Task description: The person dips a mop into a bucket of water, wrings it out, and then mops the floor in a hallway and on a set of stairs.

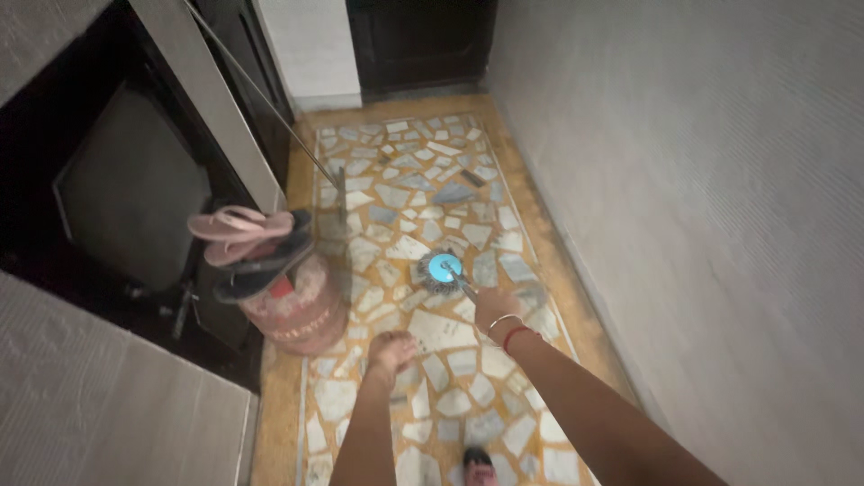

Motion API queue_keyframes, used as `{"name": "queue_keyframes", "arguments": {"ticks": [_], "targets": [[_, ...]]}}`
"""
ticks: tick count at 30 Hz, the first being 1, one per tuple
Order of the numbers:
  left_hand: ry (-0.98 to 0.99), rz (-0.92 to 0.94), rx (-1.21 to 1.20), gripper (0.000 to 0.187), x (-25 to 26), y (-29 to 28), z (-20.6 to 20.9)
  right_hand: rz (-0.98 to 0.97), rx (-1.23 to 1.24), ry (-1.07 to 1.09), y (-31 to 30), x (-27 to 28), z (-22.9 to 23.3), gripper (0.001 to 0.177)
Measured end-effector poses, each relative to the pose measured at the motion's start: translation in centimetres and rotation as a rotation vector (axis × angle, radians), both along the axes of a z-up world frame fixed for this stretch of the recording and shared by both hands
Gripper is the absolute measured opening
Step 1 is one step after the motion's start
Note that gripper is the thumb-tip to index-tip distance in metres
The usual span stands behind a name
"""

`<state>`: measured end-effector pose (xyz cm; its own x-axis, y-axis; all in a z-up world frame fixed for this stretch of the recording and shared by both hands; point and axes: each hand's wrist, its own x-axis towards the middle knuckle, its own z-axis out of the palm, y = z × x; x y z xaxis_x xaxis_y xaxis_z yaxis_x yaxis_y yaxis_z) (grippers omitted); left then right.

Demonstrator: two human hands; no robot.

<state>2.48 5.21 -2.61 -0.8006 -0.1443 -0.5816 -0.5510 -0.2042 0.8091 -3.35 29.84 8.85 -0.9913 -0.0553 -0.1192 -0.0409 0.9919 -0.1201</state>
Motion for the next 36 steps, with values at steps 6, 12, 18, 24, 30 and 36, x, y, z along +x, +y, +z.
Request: {"name": "queue_keyframes", "arguments": {"ticks": [6,12,18,24,30,36], "targets": [[-0.013,0.095,0.077,0.020,-2.7,-0.4,-0.7,0.006,-0.087,0.054,0.5,-9.5,-9.3,0.027],[-0.012,0.084,-0.005,0.018,-6.1,0.3,2.6,-0.235,-0.371,0.023,-2.2,-16.2,-11.4,0.036],[0.192,-0.149,-0.574,0.013,-8.7,-0.9,2.1,0.014,0.039,-0.056,0.9,-18.9,-8.1,0.027],[0.261,-0.237,-0.805,0.017,-10.1,-0.6,4.9,0.042,0.093,-0.023,5.4,-17.5,-8.1,0.027],[0.289,-0.298,-0.781,0.020,-11.3,2.0,7.2,-0.033,0.006,-0.126,5.7,-12.3,-5.1,0.028],[0.305,-0.644,-1.064,0.028,-10.2,5.2,11.3,0.105,0.168,-0.179,8.1,-4.4,-0.5,0.029]]}}
